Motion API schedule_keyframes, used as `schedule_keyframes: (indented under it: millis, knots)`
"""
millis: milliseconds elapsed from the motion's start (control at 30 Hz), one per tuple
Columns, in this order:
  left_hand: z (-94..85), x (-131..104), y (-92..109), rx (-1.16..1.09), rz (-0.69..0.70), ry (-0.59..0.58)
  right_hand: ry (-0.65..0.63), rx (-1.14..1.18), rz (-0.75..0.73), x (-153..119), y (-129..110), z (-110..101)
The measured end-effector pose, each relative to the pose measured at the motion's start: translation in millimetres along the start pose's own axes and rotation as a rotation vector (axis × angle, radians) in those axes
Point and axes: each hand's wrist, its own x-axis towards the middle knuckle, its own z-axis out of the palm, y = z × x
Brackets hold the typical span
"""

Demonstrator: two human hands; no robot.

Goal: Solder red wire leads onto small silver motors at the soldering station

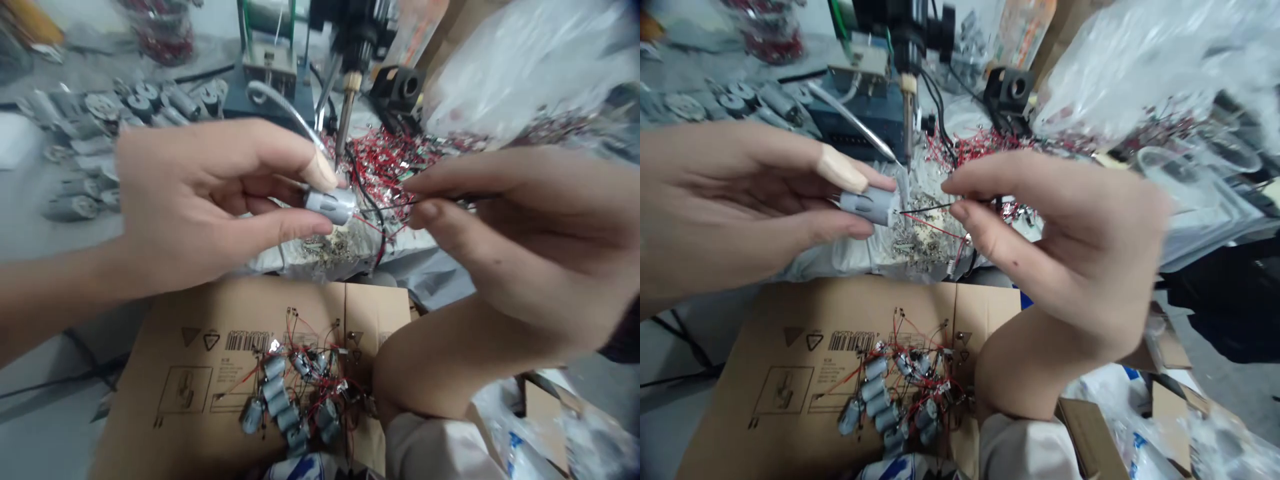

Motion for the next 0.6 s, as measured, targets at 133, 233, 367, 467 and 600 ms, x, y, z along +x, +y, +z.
schedule_keyframes:
  millis: [133, 233, 367, 467, 600]
  knots:
    - [5.0, 0.5, -8.2, -0.083, 0.111, 0.079, 0.005, 0.051, -0.043, 2.5, 5.1, 6.1]
    - [8.0, -1.2, -4.8, -0.050, 0.195, 0.065, 0.038, 0.088, -0.089, 4.3, 8.8, 3.0]
    - [9.5, -6.6, 7.5, -0.053, 0.233, 0.046, -0.010, 0.175, -0.127, 7.5, 8.9, -2.8]
    - [11.0, -12.5, 16.9, -0.106, 0.228, 0.046, -0.032, 0.264, -0.121, 5.4, 3.1, -8.3]
    - [10.8, -26.3, 29.8, -0.114, 0.220, 0.031, -0.031, 0.316, -0.091, -8.8, -14.6, -16.3]
